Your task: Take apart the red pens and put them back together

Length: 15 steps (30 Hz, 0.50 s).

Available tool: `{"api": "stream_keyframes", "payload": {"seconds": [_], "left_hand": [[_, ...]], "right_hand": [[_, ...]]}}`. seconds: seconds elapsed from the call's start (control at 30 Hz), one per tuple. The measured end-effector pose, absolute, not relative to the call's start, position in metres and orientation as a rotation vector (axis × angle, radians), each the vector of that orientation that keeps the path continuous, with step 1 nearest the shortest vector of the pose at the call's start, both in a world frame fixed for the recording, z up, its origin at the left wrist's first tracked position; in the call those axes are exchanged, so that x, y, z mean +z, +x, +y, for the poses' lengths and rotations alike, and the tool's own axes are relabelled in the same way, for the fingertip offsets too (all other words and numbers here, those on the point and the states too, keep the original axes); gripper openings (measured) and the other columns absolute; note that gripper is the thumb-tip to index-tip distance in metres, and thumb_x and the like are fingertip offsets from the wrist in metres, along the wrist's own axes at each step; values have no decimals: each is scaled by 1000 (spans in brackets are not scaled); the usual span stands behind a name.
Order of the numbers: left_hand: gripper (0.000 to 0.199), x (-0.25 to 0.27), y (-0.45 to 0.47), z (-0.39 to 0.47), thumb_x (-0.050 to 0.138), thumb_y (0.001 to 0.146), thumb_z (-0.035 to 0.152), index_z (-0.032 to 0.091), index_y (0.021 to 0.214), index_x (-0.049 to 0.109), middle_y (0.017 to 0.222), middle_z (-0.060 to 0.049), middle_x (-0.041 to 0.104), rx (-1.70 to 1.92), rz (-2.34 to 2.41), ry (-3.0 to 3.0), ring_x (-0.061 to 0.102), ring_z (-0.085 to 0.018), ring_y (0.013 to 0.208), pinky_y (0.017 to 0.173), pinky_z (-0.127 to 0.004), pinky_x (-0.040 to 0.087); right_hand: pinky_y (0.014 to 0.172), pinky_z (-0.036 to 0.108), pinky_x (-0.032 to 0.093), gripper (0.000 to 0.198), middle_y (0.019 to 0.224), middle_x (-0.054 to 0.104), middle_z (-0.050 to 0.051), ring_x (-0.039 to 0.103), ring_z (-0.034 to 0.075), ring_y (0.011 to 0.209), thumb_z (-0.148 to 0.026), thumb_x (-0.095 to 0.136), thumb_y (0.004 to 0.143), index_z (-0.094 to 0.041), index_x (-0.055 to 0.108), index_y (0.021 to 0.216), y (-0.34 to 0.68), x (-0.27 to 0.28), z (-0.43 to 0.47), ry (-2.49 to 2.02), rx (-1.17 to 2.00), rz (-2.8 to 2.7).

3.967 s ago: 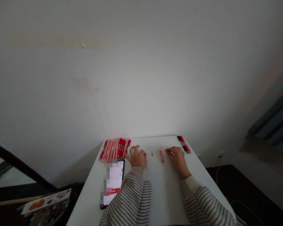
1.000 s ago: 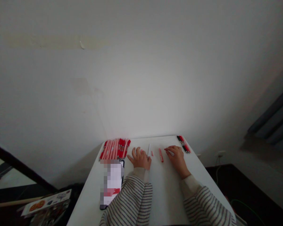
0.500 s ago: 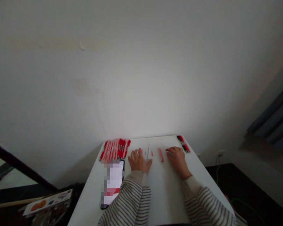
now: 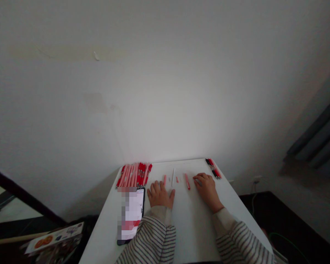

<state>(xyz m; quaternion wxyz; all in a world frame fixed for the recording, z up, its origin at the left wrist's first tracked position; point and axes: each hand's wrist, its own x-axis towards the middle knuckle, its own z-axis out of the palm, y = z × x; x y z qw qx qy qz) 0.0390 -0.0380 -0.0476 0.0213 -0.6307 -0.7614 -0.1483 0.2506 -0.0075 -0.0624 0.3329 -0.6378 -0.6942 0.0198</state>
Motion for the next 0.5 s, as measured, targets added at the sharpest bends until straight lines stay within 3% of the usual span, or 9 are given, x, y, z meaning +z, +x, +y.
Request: {"api": "stream_keyframes", "payload": {"seconds": [0.5], "left_hand": [[64, -40, 42, -40, 50, 78, 51, 13, 129, 48, 138, -17, 44, -423, -2397, -1971, 34, -32, 129, 107, -50, 24]], "right_hand": [[88, 36, 39, 26, 107, 63, 7, 50, 22, 103, -31, 52, 85, -23, 65, 106, 240, -56, -6, -1566, 51, -1858]]}}
